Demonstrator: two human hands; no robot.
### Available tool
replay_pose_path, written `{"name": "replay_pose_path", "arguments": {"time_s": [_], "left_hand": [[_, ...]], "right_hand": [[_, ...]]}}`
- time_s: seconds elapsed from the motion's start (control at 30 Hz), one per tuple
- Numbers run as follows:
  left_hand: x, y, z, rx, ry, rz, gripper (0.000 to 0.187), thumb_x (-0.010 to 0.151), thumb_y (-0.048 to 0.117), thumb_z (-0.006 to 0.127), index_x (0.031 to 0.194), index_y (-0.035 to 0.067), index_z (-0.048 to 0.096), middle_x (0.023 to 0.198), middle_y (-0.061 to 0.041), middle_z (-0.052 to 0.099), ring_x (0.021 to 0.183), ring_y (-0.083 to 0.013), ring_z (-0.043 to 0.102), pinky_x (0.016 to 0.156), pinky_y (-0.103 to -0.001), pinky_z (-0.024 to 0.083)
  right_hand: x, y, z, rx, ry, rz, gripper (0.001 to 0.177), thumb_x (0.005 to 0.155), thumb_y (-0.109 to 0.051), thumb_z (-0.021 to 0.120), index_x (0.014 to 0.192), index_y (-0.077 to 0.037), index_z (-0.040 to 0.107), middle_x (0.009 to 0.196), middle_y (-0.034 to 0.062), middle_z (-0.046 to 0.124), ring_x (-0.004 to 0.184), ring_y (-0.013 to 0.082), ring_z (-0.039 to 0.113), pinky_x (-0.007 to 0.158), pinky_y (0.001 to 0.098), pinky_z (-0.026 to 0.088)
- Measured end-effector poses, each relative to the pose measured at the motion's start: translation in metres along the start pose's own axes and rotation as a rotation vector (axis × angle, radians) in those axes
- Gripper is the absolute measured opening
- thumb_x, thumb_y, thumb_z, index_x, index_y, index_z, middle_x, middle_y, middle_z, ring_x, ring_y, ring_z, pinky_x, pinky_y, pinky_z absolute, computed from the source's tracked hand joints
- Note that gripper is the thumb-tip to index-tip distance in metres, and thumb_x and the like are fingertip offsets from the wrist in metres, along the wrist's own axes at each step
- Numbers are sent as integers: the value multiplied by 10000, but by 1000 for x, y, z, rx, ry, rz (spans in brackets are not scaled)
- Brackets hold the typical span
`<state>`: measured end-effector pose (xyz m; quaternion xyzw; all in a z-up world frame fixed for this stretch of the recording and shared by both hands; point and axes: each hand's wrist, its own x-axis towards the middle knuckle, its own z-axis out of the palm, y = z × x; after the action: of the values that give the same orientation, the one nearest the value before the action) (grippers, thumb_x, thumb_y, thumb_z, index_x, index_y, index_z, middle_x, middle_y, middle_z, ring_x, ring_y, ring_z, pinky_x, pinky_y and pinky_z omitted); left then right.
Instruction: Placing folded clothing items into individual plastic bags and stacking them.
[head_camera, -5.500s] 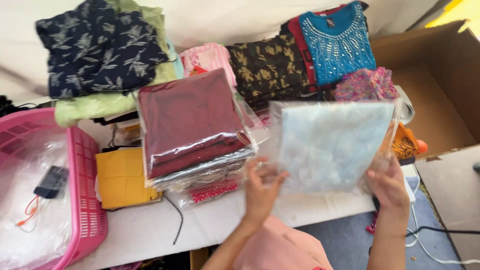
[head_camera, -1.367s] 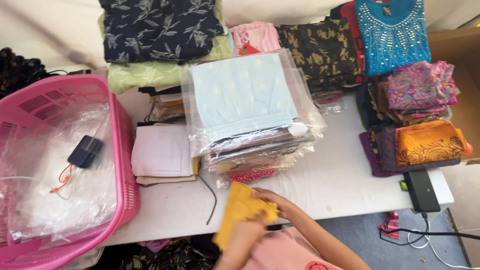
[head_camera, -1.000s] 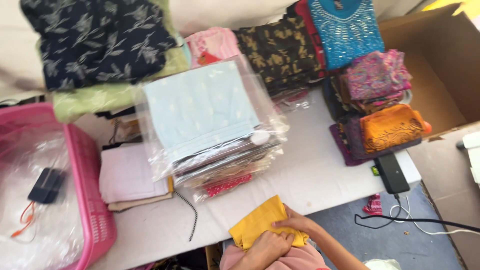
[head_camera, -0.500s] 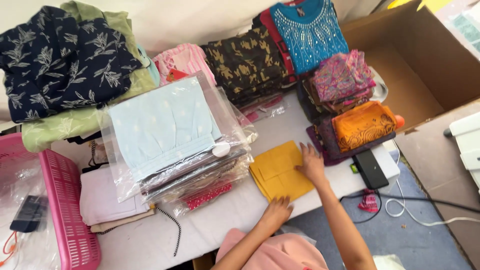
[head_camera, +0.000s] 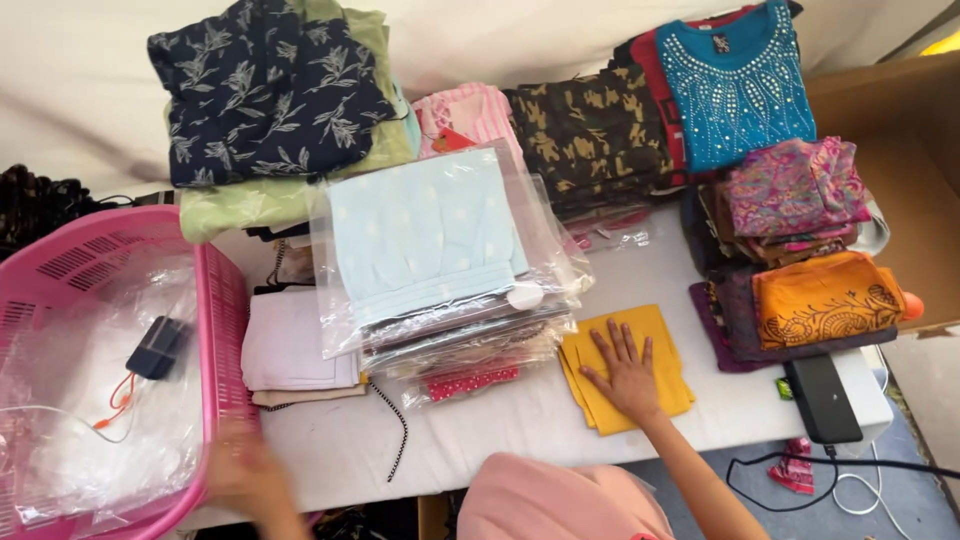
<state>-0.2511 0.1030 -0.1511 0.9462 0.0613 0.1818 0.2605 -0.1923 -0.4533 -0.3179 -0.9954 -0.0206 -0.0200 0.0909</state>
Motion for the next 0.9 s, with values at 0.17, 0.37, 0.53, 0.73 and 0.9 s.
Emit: {"name": "replay_pose_path", "arguments": {"time_s": [0.17,0.37,0.53,0.73,0.9], "left_hand": [[62,-251,20,-12,-47,-397,488,1160,392,464,1404,-30,485,1328,-248,546,1233,-432,553,982,-489,440],[102,-290,27,-314,-403,-623,698,1066,502,410,1500,-34,514,1456,-272,594,1392,-352,533,1151,-406,381],[150,-189,10,-30,36,-214,665,1165,434,457,1590,-77,430,1554,-344,480,1446,-433,439,1196,-479,336],[217,-121,27,-180,219,-91,746,979,347,783,1495,-92,473,1338,-305,614,1213,-386,620,990,-434,458],[234,-102,15,-126,580,-142,164,959,173,800,1093,87,840,912,-49,783,767,-165,751,680,-320,552]], "right_hand": [[1,-4,-7,-39,-13,25,817,900,-726,441,1583,-306,286,1678,44,197,1552,268,131,1221,600,27],[1,-5,-15,-55,-59,58,821,899,-745,440,1582,-312,300,1672,37,207,1549,253,135,1233,573,23],[1,-3,-7,-48,-8,23,813,898,-741,437,1578,-310,319,1673,30,222,1551,255,149,1239,570,34],[2,0,-6,-35,3,32,817,880,-730,466,1566,-304,344,1668,25,244,1549,257,175,1238,582,50],[1,1,-5,-15,-8,46,808,879,-717,487,1561,-301,366,1665,30,253,1543,257,179,1232,586,53]]}}
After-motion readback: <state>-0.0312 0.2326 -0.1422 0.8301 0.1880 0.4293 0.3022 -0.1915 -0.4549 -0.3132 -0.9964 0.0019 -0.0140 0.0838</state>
